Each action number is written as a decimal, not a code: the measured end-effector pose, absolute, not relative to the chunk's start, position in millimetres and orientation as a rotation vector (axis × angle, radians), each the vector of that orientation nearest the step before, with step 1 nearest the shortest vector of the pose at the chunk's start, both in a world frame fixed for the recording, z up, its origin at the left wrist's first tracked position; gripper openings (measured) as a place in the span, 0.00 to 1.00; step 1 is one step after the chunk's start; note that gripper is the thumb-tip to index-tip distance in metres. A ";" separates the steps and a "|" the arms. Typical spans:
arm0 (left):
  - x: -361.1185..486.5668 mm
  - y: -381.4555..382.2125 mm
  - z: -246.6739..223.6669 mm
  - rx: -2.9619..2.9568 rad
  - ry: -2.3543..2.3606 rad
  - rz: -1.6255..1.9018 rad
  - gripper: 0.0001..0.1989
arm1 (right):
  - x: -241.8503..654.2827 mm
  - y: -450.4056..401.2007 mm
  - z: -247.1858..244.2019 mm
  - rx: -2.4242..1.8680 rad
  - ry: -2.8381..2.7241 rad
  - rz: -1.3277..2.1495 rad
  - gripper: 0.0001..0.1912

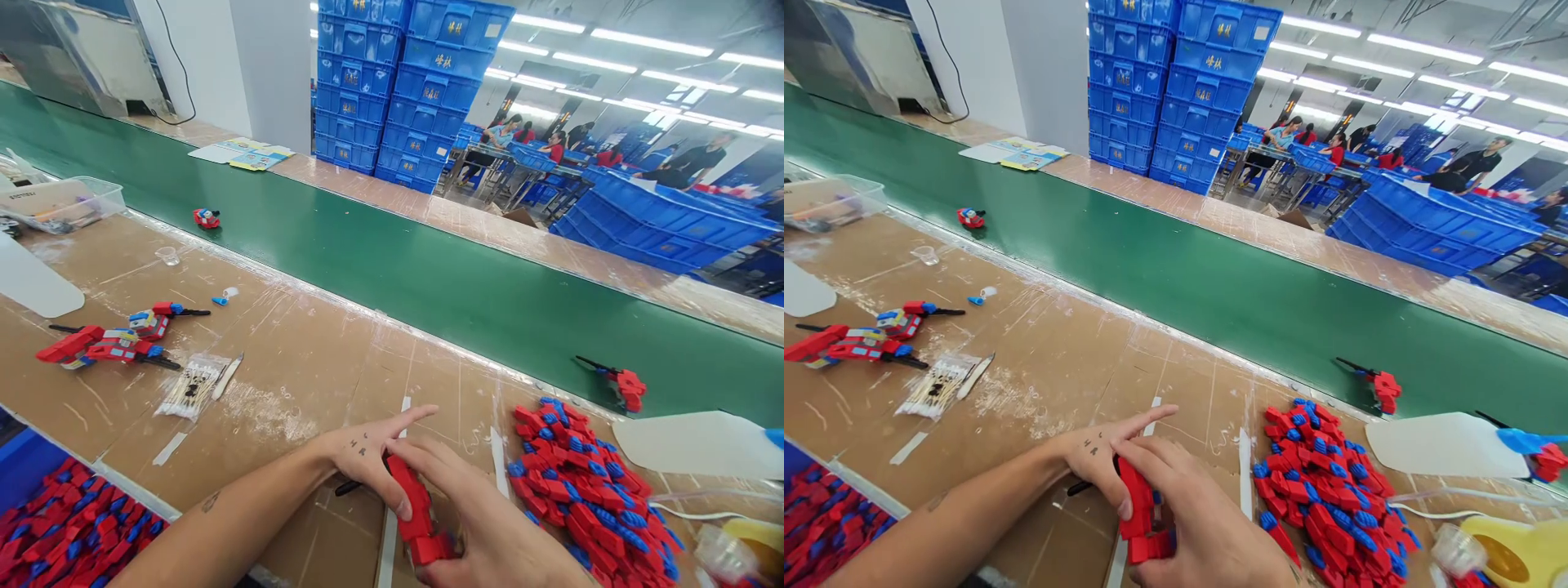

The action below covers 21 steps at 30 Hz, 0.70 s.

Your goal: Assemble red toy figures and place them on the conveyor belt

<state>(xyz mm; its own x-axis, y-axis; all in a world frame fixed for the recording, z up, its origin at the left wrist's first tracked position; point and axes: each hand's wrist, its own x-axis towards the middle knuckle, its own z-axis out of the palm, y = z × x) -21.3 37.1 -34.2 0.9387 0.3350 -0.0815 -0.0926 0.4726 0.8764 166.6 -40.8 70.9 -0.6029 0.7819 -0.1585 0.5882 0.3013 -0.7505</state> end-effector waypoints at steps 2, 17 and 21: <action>-22.5 38.0 -36.1 1.043 0.225 0.241 0.76 | 164.5 -40.2 68.2 -1.200 -2.344 1.230 0.48; -14.7 56.8 -40.6 0.928 0.518 0.814 0.31 | 227.3 -68.0 74.3 -1.144 -1.658 1.007 0.34; -14.8 55.7 -43.6 0.966 0.559 0.791 0.30 | 240.5 -75.7 88.8 -1.101 -1.412 1.015 0.36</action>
